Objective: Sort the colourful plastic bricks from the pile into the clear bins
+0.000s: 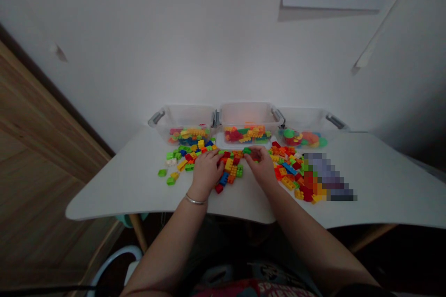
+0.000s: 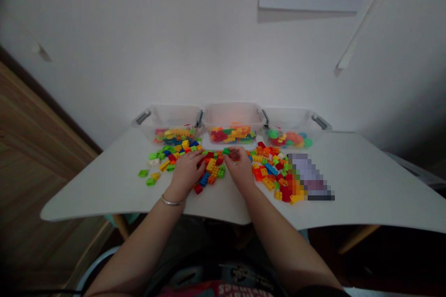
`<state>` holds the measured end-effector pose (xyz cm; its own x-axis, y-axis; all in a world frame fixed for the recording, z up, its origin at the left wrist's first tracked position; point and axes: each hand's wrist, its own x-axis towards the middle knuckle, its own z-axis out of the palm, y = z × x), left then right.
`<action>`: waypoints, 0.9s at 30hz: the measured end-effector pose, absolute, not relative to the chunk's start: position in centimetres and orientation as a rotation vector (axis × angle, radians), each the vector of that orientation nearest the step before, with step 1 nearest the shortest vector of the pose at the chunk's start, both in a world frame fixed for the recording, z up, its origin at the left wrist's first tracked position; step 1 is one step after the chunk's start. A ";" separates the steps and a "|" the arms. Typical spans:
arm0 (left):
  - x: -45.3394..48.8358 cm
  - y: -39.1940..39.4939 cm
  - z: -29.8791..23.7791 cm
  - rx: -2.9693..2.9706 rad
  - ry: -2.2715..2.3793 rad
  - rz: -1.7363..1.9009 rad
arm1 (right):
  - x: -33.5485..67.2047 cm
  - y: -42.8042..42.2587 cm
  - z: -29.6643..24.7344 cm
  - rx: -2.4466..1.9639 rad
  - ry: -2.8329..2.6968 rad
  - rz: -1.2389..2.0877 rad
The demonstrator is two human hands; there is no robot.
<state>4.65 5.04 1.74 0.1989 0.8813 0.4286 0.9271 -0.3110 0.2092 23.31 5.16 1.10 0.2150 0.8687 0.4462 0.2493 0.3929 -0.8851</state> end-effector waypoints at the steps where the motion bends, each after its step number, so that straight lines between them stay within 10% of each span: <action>1: 4.7 5.0 1.8 -2.356 -1.785 -0.732 | 23.6 5.6 1.8 -1.102 -1.315 0.538; 13: 4.6 5.0 1.9 -2.343 -1.742 -0.704 | 26.1 13.9 9.7 -1.327 -1.433 0.038; 27: 4.7 4.8 2.0 -2.339 -1.779 -0.700 | 25.0 14.6 10.8 -1.734 -1.579 0.180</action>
<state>4.65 4.84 2.02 0.2021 0.8806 0.4285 0.9366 -0.3017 0.1784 24.98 14.59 10.77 0.2220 0.8977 0.3805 0.7892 0.0637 -0.6108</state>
